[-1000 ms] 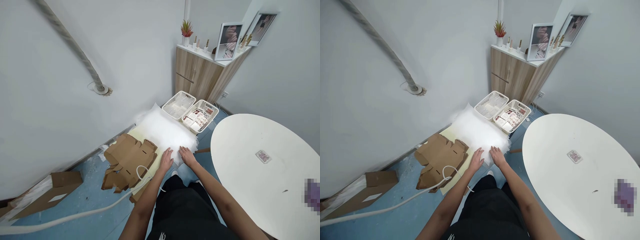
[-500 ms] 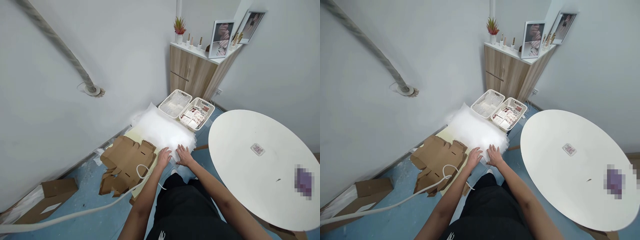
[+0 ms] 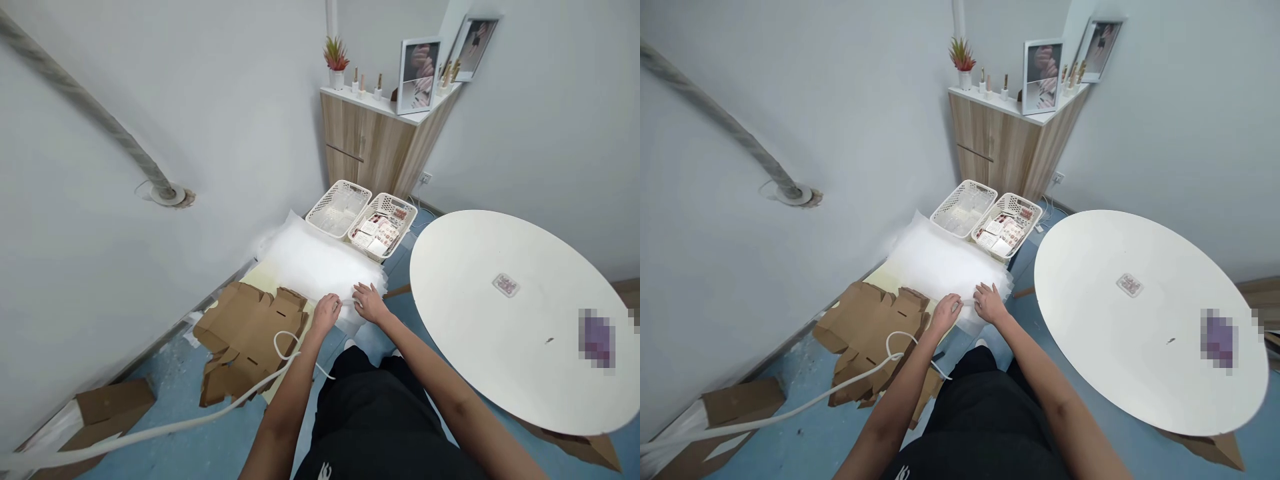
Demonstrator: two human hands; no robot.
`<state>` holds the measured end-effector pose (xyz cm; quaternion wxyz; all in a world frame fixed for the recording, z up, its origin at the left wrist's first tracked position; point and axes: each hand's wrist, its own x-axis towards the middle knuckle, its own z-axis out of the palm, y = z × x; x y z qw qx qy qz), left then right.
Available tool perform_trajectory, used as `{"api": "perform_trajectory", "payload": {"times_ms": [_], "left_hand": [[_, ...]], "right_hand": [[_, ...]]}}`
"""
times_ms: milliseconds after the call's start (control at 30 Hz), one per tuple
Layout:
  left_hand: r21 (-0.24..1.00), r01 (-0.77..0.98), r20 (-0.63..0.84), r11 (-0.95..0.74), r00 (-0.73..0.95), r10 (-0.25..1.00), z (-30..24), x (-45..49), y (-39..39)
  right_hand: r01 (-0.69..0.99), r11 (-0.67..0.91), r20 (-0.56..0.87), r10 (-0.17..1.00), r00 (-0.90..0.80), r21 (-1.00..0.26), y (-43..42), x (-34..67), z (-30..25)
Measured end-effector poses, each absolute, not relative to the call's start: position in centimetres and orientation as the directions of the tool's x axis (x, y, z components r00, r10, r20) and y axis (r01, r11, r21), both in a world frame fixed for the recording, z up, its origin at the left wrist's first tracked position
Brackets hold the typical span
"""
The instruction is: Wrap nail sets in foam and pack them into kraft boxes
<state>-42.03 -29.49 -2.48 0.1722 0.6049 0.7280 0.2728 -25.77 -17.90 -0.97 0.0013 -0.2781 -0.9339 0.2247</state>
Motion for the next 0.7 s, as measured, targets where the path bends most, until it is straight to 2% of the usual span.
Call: {"api": "perform_trajectory", "payload": {"times_ms": [133, 367, 500, 700], "left_hand": [[0.663, 0.748, 0.125, 0.028, -0.147, 0.981, -0.2, -39.1, -27.1], [0.652, 0.744, 0.176, -0.146, 0.039, 0.984, 1.7, -30.3, -22.0], [0.605, 0.764, 0.12, -0.224, 0.191, 0.974, -0.1, -24.0, -19.5], [0.484, 0.824, 0.014, -0.295, 0.33, 0.944, -4.5, -15.1, -16.4]], "right_hand": [[0.539, 0.707, 0.046, 0.624, -0.78, -0.458, -15.4, -22.7, -0.6], [0.565, 0.674, 0.241, 0.718, -0.653, -0.476, -11.4, -12.1, -0.6], [0.662, 0.58, 0.26, 0.811, -0.524, -0.474, -10.3, -3.2, -1.0], [0.811, 0.385, 0.191, 0.923, -0.334, -0.44, -10.2, 9.9, -2.4]]}}
